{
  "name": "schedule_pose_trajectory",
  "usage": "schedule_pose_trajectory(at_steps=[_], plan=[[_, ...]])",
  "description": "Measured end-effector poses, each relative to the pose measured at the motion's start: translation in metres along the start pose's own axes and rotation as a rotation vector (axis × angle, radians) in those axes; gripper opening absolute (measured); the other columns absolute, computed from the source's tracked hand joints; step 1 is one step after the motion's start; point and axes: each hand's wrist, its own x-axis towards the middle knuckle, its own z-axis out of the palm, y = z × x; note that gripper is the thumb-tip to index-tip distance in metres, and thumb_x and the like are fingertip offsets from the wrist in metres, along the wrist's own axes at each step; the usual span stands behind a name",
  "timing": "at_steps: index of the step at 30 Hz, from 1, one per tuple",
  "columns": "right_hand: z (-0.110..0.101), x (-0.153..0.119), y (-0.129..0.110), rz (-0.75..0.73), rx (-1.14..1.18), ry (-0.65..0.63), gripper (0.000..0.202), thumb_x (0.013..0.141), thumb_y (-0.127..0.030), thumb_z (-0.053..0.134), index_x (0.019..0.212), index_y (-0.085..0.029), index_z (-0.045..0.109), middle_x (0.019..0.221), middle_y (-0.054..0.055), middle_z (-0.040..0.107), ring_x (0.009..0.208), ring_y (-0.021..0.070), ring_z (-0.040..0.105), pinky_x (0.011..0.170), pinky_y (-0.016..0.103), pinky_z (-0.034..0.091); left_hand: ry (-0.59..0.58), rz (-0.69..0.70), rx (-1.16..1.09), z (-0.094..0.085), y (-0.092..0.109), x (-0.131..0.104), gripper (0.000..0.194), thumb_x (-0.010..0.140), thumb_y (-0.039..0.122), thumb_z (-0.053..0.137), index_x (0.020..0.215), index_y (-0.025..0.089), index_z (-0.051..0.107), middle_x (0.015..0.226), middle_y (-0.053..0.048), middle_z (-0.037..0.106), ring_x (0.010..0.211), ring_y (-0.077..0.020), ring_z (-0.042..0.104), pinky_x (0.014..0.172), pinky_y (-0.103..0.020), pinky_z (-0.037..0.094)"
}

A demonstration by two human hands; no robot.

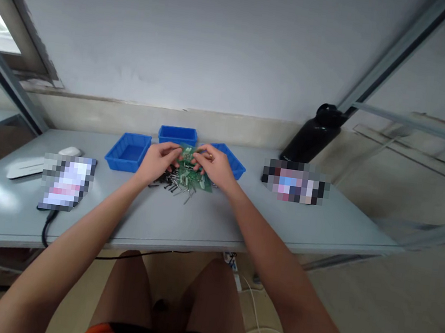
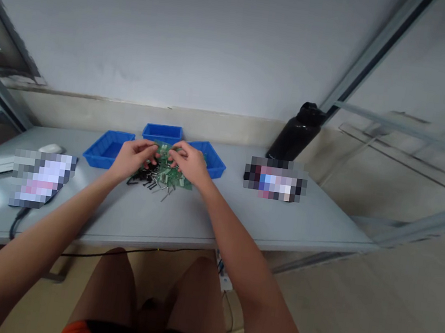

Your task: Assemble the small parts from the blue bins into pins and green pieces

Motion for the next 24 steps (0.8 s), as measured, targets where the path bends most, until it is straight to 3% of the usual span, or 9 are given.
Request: schedule_pose_trajectory(at_steps=[5,12,18,24], plan=[[-0.001,-0.003,-0.006,-0.094,0.019,0.002,0.026,0.080,-0.047,0.062,0.089,-0.023,0.058,0.089,0.003,0.063,0.081,0.0176,0.062,0.056,0.026,0.051,0.016,-0.015,-0.160,-0.001,0.005,-0.002,0.032,0.081,0.039,0.060,0.097,0.013,0.071,0.097,-0.010,0.071,0.081,-0.0198,0.066,0.057,-0.026,0.054],[-0.001,0.001,0.002,-0.196,-0.227,0.016,0.015,0.086,-0.032,0.055,0.086,-0.020,0.063,0.085,0.004,0.066,0.078,0.0169,0.061,0.069,0.030,0.050,0.037,-0.012,-0.160,0.000,-0.004,0.004,0.048,0.074,0.029,0.068,0.119,0.012,0.061,0.080,-0.004,0.069,0.068,-0.0149,0.062,0.057,-0.027,0.056],[0.000,0.001,0.003,-0.311,-0.394,0.133,0.015,0.082,-0.035,0.064,0.088,-0.022,0.066,0.113,0.009,0.060,0.105,0.0227,0.057,0.080,0.035,0.050,0.037,0.001,-0.154,0.002,-0.005,0.003,0.028,0.070,0.029,0.072,0.091,0.012,0.069,0.079,-0.005,0.070,0.067,-0.0148,0.062,0.059,-0.028,0.055],[0.004,-0.001,0.000,-0.286,-0.451,-0.002,0.027,0.079,-0.038,0.068,0.099,-0.019,0.065,0.095,0.007,0.063,0.088,0.0201,0.059,0.072,0.031,0.047,-0.022,0.137,0.037,0.001,-0.001,0.000,0.023,0.076,0.033,0.066,0.089,0.015,0.072,0.089,-0.006,0.073,0.082,-0.0190,0.065,0.076,-0.033,0.054]])
